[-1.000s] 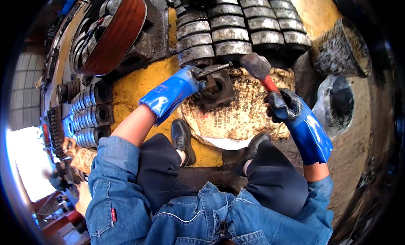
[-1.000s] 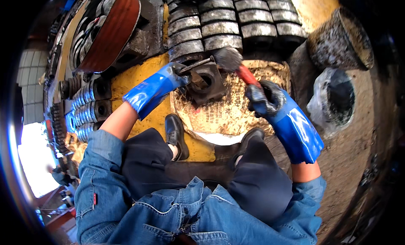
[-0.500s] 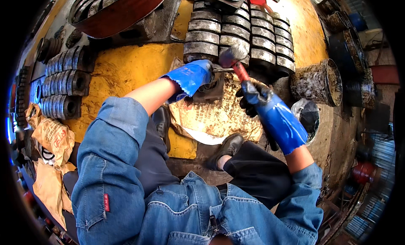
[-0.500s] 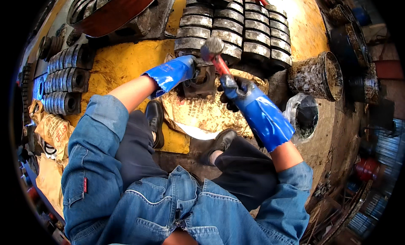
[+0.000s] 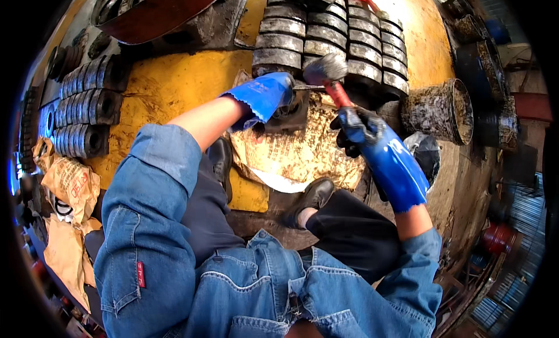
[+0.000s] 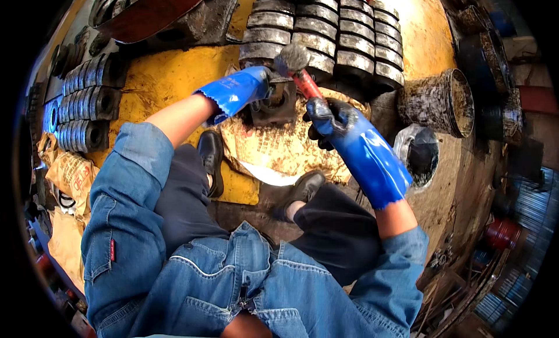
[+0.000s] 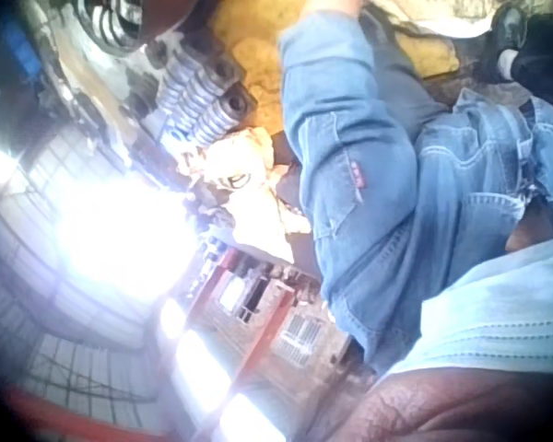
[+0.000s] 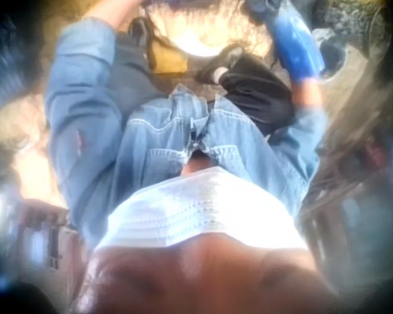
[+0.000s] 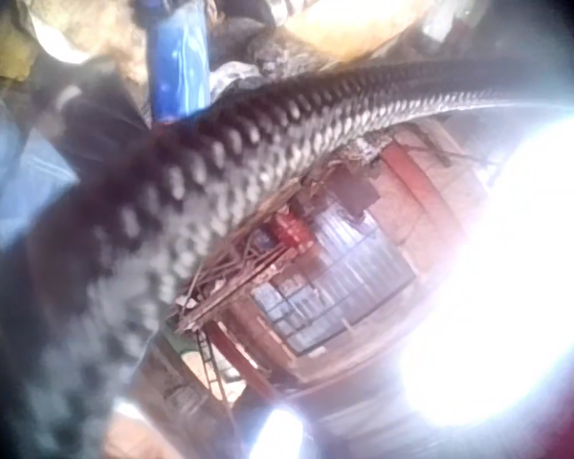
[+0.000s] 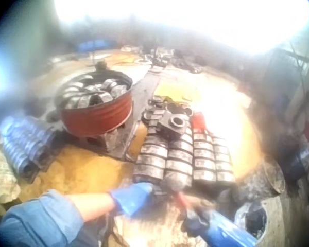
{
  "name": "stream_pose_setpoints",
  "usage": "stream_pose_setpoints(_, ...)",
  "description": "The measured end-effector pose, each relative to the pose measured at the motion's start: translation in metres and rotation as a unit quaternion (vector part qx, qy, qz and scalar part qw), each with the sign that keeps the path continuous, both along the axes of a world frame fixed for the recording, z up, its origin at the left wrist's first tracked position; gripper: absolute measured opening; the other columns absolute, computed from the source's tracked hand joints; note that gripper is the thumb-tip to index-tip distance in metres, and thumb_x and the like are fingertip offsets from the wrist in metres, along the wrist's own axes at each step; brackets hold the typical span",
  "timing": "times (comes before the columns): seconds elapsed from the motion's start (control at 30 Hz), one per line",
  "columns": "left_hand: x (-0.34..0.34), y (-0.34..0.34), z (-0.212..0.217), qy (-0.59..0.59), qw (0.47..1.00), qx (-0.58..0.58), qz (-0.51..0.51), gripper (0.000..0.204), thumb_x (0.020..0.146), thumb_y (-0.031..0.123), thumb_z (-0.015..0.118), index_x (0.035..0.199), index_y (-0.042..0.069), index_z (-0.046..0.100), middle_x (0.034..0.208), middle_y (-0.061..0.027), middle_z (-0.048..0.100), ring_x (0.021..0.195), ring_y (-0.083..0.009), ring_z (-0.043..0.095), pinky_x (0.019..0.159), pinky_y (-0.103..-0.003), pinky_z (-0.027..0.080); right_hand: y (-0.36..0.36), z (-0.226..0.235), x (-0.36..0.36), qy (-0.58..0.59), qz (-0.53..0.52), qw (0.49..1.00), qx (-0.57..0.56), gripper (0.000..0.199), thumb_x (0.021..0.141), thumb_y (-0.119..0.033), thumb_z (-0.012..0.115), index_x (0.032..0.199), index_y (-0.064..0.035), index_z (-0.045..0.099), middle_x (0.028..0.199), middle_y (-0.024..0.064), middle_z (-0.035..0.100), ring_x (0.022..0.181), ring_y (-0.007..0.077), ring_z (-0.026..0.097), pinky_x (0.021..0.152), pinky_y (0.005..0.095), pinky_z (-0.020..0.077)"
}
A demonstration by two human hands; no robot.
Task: The person picks up a metal housing, cleans the interior with a long scraper and a cloth, and applies grease from a bucket using a separate metal tool.
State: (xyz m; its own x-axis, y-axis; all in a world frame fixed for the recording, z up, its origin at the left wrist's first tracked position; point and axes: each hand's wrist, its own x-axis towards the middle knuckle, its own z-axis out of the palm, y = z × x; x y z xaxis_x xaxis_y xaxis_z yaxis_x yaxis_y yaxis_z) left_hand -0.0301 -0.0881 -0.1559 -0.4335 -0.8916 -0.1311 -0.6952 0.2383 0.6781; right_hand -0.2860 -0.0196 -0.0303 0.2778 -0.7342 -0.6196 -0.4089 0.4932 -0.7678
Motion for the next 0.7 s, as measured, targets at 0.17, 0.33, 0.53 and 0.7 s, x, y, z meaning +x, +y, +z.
stream_pose_setpoints(0.17, 0.003, -0.004, -0.003, -0.134, 0.988, 0.029, -0.065, 0.026, 0.081, 0.019, 0.068, 0.101, 0.003, 0.069, 0.097, -0.0200, 0.068, 0.087, -0.0371, 0.064, 0.078, -0.040, 0.053, -0.002, 0.053, 0.015, -0.084, 0.024, 0.985, -0.147, 0.045, 0.099, -0.048, 0.049, 0.100, -0.0055, 0.064, 0.063, 0.0058, 0.059, 0.046, 0.0122, 0.049, 0.043, 0.0271, 0.0386)
stream_pose_setpoints(0.33, -0.004, 0.010, -0.014, -0.027, 0.991, 0.133, 0.004, 0.018, 0.076, 0.006, 0.067, 0.092, -0.002, 0.068, 0.090, -0.0225, 0.065, 0.080, -0.0374, 0.063, 0.075, -0.040, 0.052, -0.009, -0.025, -0.008, 0.125, 0.097, 0.986, -0.042, 0.047, 0.094, -0.048, 0.055, 0.111, -0.0046, 0.064, 0.076, 0.0068, 0.068, 0.058, 0.0140, 0.062, 0.053, 0.0296, 0.0501)
stream_pose_setpoints(0.53, -0.012, 0.030, -0.044, -0.176, 0.975, 0.122, -0.051, 0.027, 0.065, 0.022, 0.077, 0.081, 0.001, 0.070, 0.091, -0.0216, 0.066, 0.087, -0.0367, 0.066, 0.077, -0.040, 0.054, 0.002, -0.097, -0.077, 0.149, 0.047, 0.988, 0.002, 0.044, 0.092, -0.046, 0.059, 0.106, -0.0044, 0.064, 0.074, 0.0039, 0.064, 0.065, 0.0104, 0.061, 0.056, 0.0269, 0.0474)
stream_pose_setpoints(0.7, -0.010, 0.028, -0.042, -0.259, 0.954, 0.125, -0.085, 0.025, 0.073, 0.022, 0.073, 0.094, 0.008, 0.072, 0.104, -0.0183, 0.069, 0.091, -0.0358, 0.068, 0.078, -0.042, 0.055, 0.027, -0.176, -0.133, 0.456, 0.093, 0.874, -0.141, 0.041, 0.085, -0.048, 0.064, 0.096, -0.0094, 0.069, 0.086, 0.0191, 0.069, 0.083, 0.0378, 0.067, 0.073, 0.0444, 0.0530)
